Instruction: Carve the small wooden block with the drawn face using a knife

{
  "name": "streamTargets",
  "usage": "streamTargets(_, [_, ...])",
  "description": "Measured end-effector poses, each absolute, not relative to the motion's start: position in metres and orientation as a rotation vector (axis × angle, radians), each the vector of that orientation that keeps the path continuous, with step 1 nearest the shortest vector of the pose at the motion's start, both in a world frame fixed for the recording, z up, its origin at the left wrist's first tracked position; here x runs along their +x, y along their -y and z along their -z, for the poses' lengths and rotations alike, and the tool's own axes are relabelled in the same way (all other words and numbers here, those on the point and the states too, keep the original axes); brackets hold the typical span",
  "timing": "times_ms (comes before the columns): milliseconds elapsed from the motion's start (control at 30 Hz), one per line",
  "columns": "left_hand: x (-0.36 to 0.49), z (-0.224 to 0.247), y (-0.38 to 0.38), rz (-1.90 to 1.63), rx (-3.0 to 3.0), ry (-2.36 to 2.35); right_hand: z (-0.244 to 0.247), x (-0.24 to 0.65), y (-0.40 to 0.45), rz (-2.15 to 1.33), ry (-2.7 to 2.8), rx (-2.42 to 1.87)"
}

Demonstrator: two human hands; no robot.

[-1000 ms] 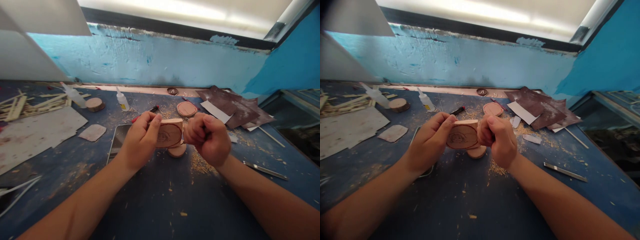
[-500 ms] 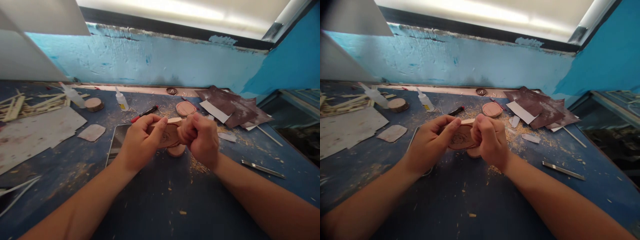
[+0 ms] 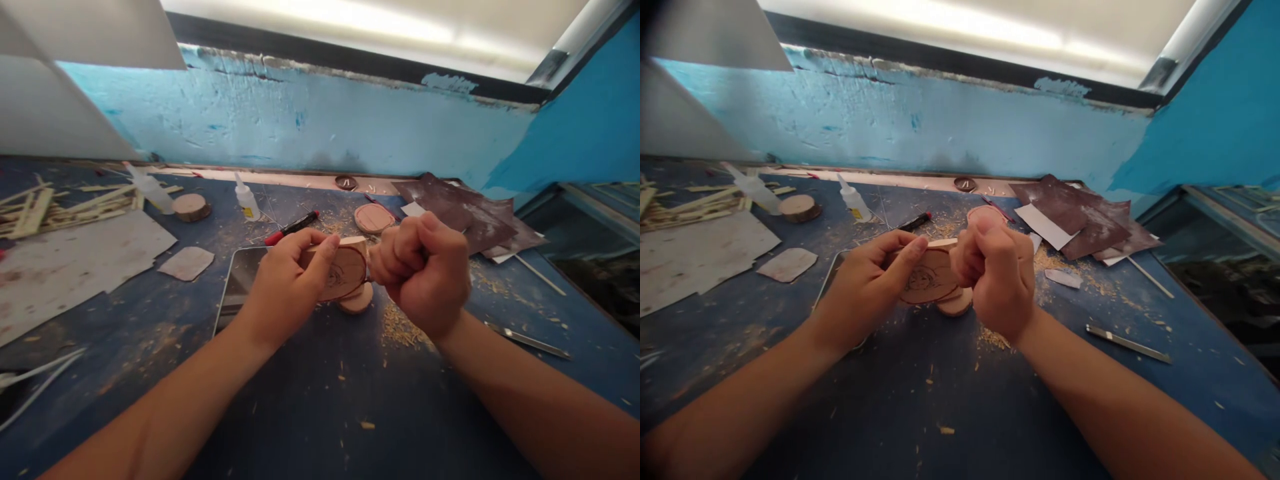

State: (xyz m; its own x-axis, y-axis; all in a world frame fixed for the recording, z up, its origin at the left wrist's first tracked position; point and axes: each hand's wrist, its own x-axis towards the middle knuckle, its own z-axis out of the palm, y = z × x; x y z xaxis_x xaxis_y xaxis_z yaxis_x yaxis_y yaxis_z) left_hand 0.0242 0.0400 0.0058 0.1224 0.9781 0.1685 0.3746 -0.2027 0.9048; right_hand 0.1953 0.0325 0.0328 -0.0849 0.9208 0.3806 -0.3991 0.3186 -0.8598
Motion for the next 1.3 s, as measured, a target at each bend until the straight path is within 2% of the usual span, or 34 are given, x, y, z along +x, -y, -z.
streamTargets(1300, [0.025,-0.009,-0.039,-1.065,1.658,-1.389,-0.014,0.183,-0.030,-1.167,1.200,-0.627])
